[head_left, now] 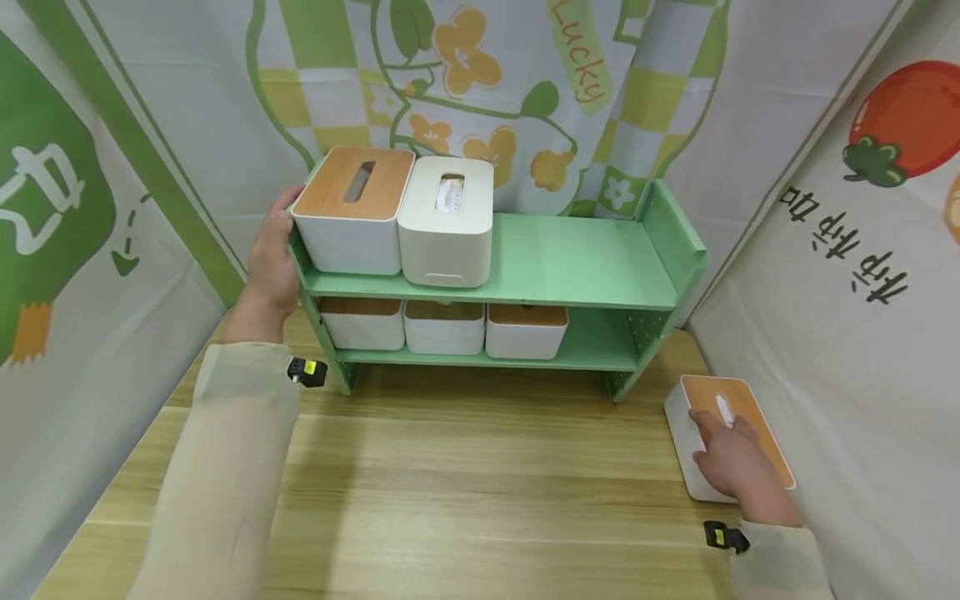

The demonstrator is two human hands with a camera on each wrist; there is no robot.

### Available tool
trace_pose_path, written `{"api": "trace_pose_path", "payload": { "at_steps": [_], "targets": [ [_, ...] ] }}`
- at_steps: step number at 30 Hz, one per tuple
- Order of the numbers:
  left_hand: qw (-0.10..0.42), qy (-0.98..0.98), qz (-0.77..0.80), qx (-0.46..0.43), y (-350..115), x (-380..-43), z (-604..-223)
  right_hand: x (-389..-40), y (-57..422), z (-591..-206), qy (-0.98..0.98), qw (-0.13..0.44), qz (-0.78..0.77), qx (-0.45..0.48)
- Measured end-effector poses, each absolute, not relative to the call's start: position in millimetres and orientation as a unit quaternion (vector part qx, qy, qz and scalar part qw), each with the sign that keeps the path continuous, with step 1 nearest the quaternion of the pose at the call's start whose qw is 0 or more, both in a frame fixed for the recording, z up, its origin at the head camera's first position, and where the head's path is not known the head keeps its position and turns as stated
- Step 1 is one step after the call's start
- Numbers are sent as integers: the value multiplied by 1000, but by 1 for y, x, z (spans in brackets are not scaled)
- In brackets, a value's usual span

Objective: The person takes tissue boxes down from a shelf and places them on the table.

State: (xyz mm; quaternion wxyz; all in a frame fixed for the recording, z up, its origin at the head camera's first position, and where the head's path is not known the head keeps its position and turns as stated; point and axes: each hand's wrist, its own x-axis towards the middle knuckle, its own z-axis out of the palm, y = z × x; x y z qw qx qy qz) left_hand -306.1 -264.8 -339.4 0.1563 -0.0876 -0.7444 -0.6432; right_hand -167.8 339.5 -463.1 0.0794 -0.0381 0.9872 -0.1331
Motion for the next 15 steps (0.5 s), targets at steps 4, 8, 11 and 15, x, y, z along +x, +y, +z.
{"api": "trace_pose_path", "payload": {
  "at_steps": [4,8,11,15],
  "targets": [
    [153,-743,-646,-87,-265,-307,-340,-167,341,-465,987,79,-135,-39],
    [155,-750,-637,-85,-266,-309,-341,-167,343,-467,988,74,-133,-39],
    [154,-755,-632,-84,-267,-311,-341,-167,344,-468,988,68,-131,-41],
    [150,-754,-634,-82,-268,-312,-341,-168,343,-468,989,64,-129,-41]
  ]
}}
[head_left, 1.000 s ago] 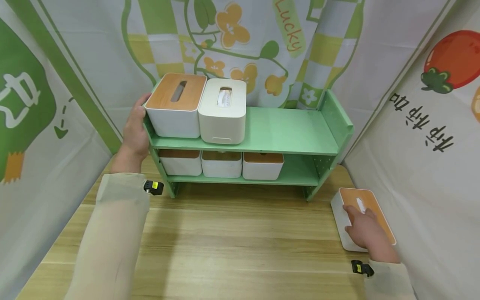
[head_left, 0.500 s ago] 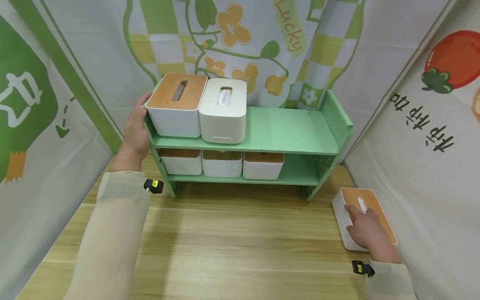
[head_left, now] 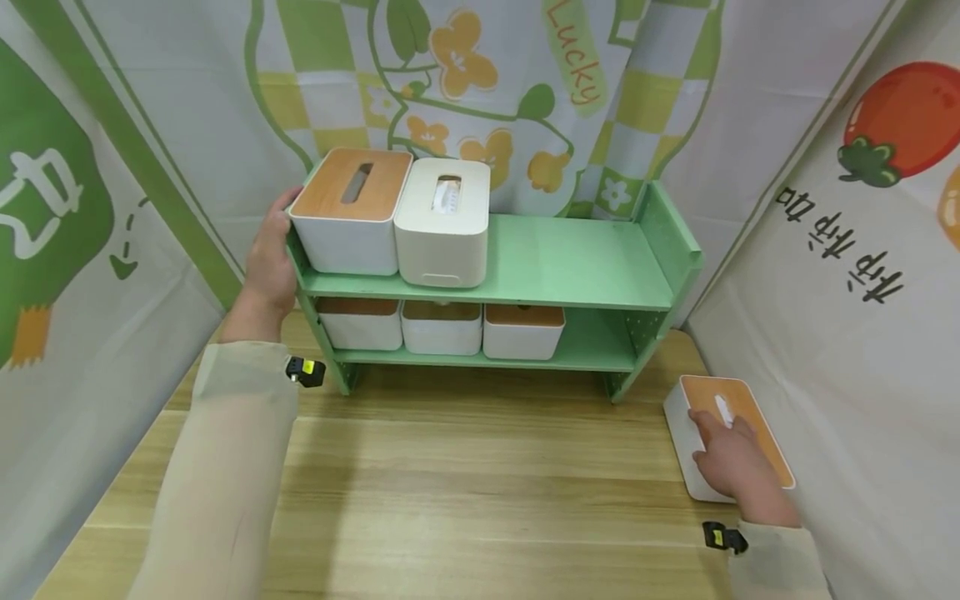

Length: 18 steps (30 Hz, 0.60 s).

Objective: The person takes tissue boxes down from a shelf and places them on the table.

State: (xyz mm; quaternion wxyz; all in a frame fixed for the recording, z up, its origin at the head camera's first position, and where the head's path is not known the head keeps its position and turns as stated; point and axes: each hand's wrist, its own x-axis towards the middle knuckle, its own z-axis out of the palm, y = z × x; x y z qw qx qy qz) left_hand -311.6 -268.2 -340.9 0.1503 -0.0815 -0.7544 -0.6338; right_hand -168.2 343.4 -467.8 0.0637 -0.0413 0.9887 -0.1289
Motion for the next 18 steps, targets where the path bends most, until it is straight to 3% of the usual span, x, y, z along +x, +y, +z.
{"api": "trace_pose_path", "payload": {
  "at_steps": [18],
  "targets": [
    [156,-746,-641,-89,-264,-309,-341,-170,344,-473,989,64,-129,-30]
  ]
}}
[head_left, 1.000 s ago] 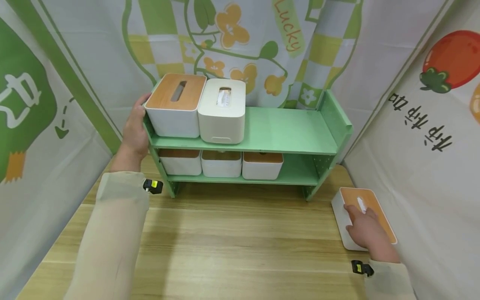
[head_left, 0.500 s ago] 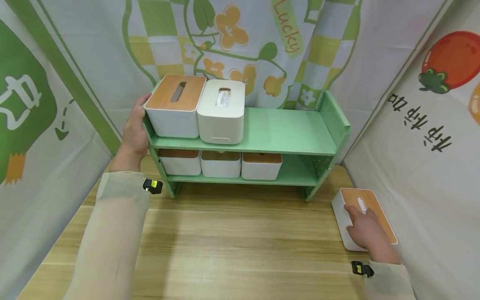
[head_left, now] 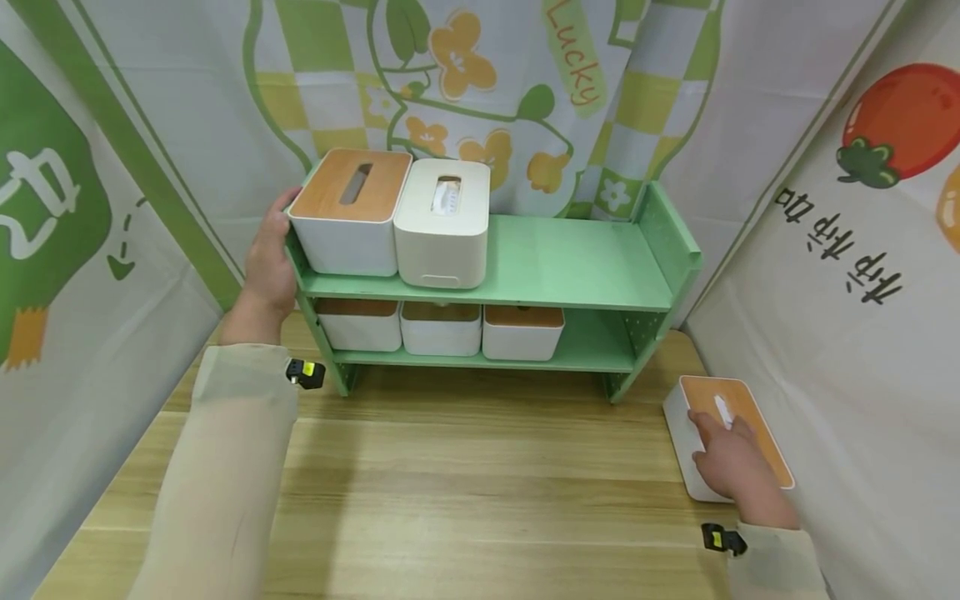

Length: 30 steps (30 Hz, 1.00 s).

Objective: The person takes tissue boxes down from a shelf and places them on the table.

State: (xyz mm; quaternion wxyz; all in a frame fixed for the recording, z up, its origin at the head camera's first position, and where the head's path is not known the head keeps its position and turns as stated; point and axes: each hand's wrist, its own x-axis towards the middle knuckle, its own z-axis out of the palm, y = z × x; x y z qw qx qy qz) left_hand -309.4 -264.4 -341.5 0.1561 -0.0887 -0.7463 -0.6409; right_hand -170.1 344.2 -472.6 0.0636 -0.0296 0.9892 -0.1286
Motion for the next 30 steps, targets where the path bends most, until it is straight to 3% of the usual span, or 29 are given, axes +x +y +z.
{"api": "trace_pose_path", "payload": {
  "at_steps": [24,30],
  "targets": [
    [156,-746,-641,-94,-264,-312,-342,-168,337,-473,990,56,-132,-6],
    [154,-743,-645,-89,-266,-311,-342,-171,325,-461,989,30,-144,-14]
  ]
}}
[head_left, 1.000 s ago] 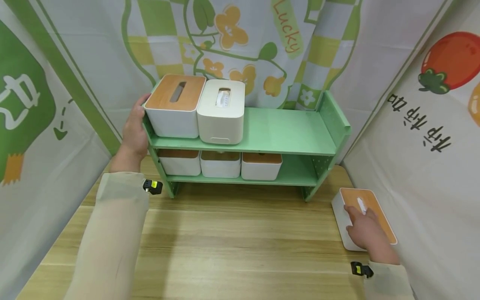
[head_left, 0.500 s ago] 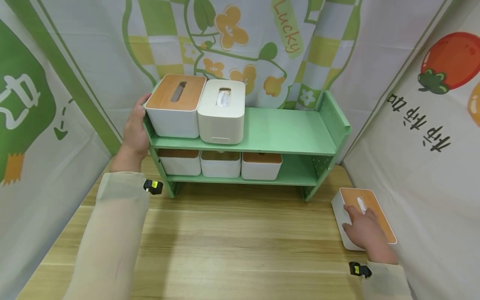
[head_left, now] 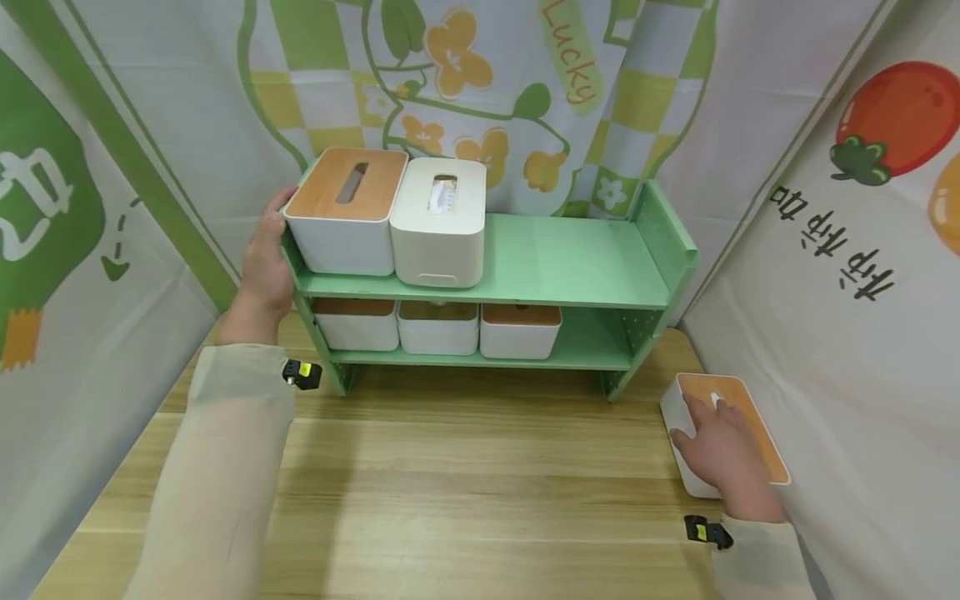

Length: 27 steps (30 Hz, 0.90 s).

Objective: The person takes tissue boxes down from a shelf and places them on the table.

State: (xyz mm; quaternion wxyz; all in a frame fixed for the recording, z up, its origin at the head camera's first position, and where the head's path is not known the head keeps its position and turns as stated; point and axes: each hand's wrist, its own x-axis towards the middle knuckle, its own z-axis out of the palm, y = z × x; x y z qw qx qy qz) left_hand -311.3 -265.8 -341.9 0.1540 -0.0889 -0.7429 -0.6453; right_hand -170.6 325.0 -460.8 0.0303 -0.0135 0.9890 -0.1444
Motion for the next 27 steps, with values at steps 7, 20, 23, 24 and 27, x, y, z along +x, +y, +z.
{"api": "trace_pose_path", "payload": {
  "at_steps": [7,20,23,24,27],
  "targets": [
    [156,-740,-648,-89,-267,-310,-342,-171,291,-444,983,-27,-173,-44],
    [154,-746,-643,-79,-264,-310,-340,-189,218,-403,937,-205,-193,-208],
    [154,-746,-643,-78,-264,-310,-340,-198,202,-391,923,-231,-196,-236],
    [154,-745,-645,-76,-264,-310,-340,-201,196,-387,917,-239,-199,-248],
    [153,-744,-646,-74,-265,-310,-340,-209,179,-376,901,-258,-199,-285]
  ]
}}
